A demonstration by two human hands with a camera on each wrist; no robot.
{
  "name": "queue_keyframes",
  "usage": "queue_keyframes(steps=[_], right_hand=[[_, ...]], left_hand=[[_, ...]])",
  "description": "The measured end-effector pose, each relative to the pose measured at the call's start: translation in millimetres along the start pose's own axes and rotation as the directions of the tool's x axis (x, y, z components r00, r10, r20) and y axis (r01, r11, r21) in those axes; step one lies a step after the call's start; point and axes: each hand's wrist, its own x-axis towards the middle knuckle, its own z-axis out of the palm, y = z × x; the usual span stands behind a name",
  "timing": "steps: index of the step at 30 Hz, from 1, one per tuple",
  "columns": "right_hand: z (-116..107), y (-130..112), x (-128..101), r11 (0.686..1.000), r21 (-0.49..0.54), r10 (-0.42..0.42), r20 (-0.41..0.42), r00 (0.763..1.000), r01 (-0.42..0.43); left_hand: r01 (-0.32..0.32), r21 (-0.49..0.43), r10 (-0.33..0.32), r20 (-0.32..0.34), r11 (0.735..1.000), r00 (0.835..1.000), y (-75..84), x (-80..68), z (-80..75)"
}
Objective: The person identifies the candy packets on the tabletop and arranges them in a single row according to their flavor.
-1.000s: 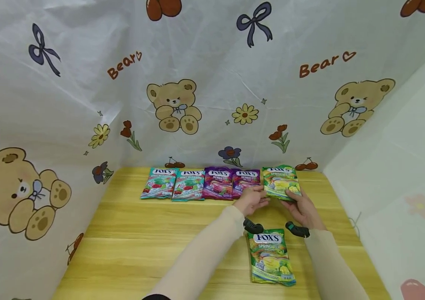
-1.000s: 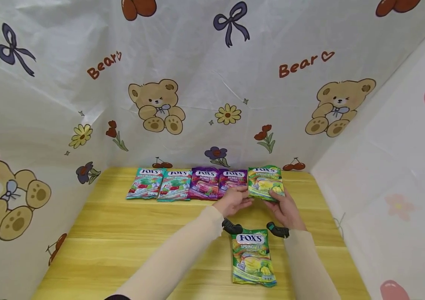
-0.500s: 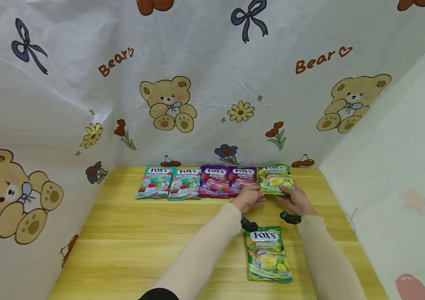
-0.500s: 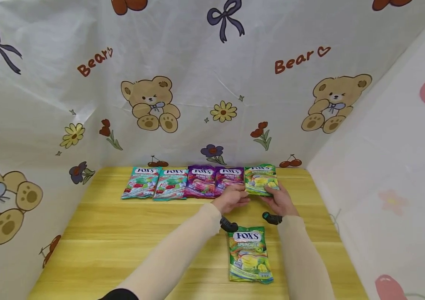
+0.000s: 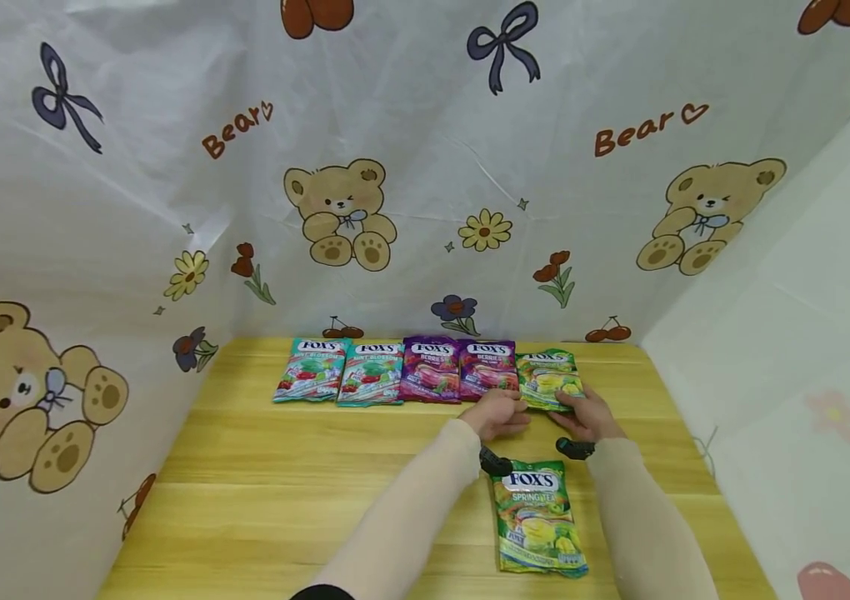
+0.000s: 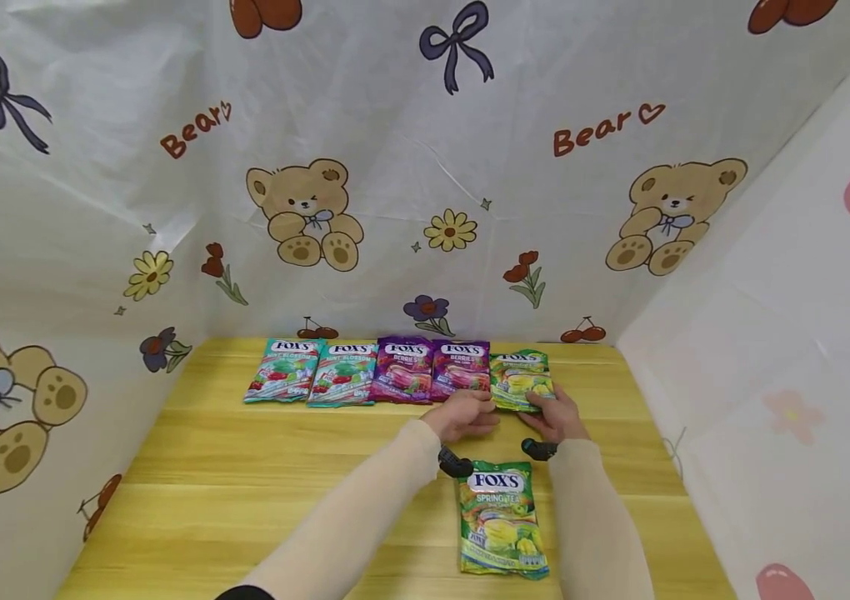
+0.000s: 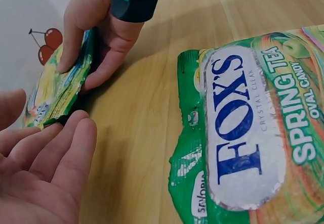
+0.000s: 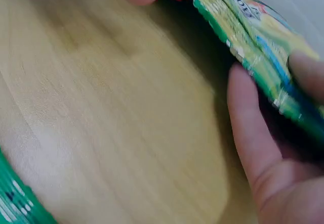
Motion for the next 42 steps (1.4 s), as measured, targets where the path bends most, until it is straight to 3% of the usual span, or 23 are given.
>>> queue_keyframes(steps=[5,10,14,21,27,32,36,42], right_hand=[[8,1,6,0.994,-0.097,-0.061,-0.120,0.991,0.049],[15,5,17,0.983,-0.159,-0.128,-0.266,0.955,0.088],[15,4,20,0.956,-0.274,-0.190,-0.315,0.930,0.102],[7,-1,13,0.872,-0.482,-0.258,-0.292,0.921,0.091],[2,-1,6,0.847,-0.520,-0.280,-0.261,0.924,0.110],[-1,5,-5,0.837,-0.529,-0.312,-0.246,0.918,0.143],[-4,10,-15,0.853,-0.495,-0.324,-0.259,0.910,0.163],[-10,17,-31,0.872,-0.466,-0.291,-0.251,0.923,0.148]], left_hand=[[0.002,-0.064,0.000,0.019,0.998,1.000,-2.7,4.6,1.1],[0.001,-0.111,0.002,0.027,0.994,1.000,-3.5,6.8,1.2],[-0.001,-0.112,0.005,0.032,0.994,0.999,-4.6,4.4,0.3],[0.010,-0.118,-0.005,0.046,0.993,0.999,-10.6,2.2,-3.2],[-0.004,-0.122,0.016,0.094,0.993,0.995,-15.6,2.1,-7.4],[-0.044,-0.142,0.062,0.125,0.989,0.990,-17.8,-4.0,-13.3],[-0.075,-0.148,0.095,0.132,0.986,0.987,-22.1,-11.8,-18.4],[-0.088,-0.137,0.108,0.144,0.987,0.984,-33.6,-23.8,-32.3]])
